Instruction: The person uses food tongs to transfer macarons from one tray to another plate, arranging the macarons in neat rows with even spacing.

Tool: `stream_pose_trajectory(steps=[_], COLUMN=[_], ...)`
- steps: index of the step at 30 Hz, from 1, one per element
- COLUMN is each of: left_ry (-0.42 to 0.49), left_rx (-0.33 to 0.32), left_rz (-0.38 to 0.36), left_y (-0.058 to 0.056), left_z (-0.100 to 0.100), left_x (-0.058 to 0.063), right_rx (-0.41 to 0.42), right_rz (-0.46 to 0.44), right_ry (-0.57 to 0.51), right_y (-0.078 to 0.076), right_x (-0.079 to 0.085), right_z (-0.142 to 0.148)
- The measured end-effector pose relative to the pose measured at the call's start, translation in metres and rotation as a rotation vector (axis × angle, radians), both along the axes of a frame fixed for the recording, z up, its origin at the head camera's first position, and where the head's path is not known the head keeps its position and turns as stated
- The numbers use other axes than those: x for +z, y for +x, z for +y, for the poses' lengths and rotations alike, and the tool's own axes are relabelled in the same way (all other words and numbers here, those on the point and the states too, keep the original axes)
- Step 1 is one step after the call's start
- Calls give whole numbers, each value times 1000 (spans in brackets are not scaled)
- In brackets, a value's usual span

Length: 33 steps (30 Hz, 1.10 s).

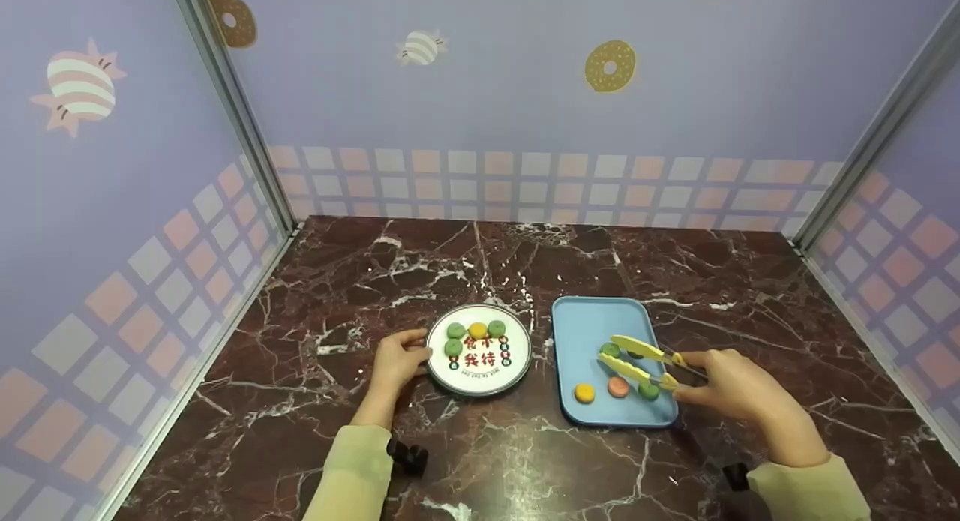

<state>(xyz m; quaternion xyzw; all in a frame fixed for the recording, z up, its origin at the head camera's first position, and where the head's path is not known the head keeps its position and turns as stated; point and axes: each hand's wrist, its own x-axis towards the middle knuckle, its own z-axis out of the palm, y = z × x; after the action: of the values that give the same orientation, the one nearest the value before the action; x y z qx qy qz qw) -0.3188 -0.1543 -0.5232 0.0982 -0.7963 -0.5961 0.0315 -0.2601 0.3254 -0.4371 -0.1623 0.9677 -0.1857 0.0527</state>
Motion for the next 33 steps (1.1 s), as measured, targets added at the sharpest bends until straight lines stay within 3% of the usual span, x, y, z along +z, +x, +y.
stream_pose_trajectory(steps=[33], left_ry=[9], left_rx=[4], left_rz=[-18], left_y=[0], left_z=[0], left_x=[-1], right_rx=[51], right_rz=[60], right_ry=[-12], right_y=[-4], right_x=[4], right_z=[-4])
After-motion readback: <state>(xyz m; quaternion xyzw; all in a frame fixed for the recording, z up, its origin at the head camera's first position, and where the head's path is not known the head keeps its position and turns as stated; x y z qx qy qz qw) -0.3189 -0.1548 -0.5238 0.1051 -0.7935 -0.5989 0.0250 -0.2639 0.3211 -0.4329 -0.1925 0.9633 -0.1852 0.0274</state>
